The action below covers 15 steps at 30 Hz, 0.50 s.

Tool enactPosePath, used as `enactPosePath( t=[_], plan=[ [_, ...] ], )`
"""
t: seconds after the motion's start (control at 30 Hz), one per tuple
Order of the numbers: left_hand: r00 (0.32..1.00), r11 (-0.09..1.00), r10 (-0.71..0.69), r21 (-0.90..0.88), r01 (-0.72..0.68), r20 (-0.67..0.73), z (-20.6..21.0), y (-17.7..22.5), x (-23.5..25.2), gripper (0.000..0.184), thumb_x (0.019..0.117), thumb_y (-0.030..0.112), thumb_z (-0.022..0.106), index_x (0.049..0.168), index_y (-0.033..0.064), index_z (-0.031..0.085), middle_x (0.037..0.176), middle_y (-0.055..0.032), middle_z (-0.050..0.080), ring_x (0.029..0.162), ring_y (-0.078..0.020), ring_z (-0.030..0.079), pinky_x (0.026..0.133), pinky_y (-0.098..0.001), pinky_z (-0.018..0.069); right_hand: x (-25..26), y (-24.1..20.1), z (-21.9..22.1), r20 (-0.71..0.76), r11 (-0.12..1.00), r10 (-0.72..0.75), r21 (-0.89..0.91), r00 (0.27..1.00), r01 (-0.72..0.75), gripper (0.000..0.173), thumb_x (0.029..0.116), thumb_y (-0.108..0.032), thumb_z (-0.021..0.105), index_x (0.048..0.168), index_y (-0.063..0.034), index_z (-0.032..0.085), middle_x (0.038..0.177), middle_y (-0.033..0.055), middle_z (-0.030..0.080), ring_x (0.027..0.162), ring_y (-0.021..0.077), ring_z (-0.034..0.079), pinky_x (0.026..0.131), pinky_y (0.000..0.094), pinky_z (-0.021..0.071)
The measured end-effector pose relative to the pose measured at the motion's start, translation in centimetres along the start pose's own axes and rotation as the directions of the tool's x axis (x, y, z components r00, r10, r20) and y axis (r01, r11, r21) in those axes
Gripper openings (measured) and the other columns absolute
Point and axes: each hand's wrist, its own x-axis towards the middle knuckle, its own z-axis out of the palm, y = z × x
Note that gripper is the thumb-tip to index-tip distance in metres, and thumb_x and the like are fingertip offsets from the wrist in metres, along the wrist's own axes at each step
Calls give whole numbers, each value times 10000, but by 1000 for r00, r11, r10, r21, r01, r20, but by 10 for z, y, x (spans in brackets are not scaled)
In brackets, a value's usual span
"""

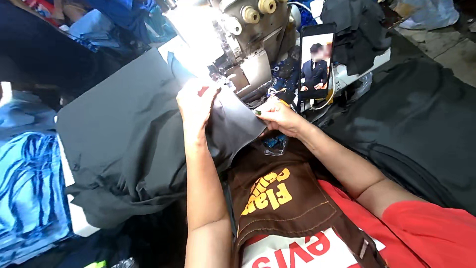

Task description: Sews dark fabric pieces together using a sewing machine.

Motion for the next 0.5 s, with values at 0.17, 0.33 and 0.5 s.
enactPosePath(
  t=[0.17,0.33,0.5],
  plan=[
    [1000,1000,-25,11,25,11,1,3,2,273,894,264,781,1039,38,734,1011,-70,725,922,-70,659,876,-279,516,-12,-1,-4,-43,999,37,41,998,-35,138,1016,4,558,913,18,649,818,68,725,695,171,741,681,354,655],
    [999,1000,-12,7,12,48,-4,-2,1,266,907,254,767,1063,42,732,1029,-79,731,937,-89,671,887,-316,526,-18,7,-4,-55,997,-49,-56,997,45,60,904,106,662,920,49,652,780,91,732,652,154,728,650,309,640],
    [995,996,-63,-59,67,74,-8,-7,-2,229,895,205,777,1046,41,726,989,-51,733,905,-50,675,866,-284,547,-25,13,-1,-115,994,-91,-74,989,83,92,887,124,669,884,34,648,731,80,719,601,137,704,614,292,628]
  ],
)
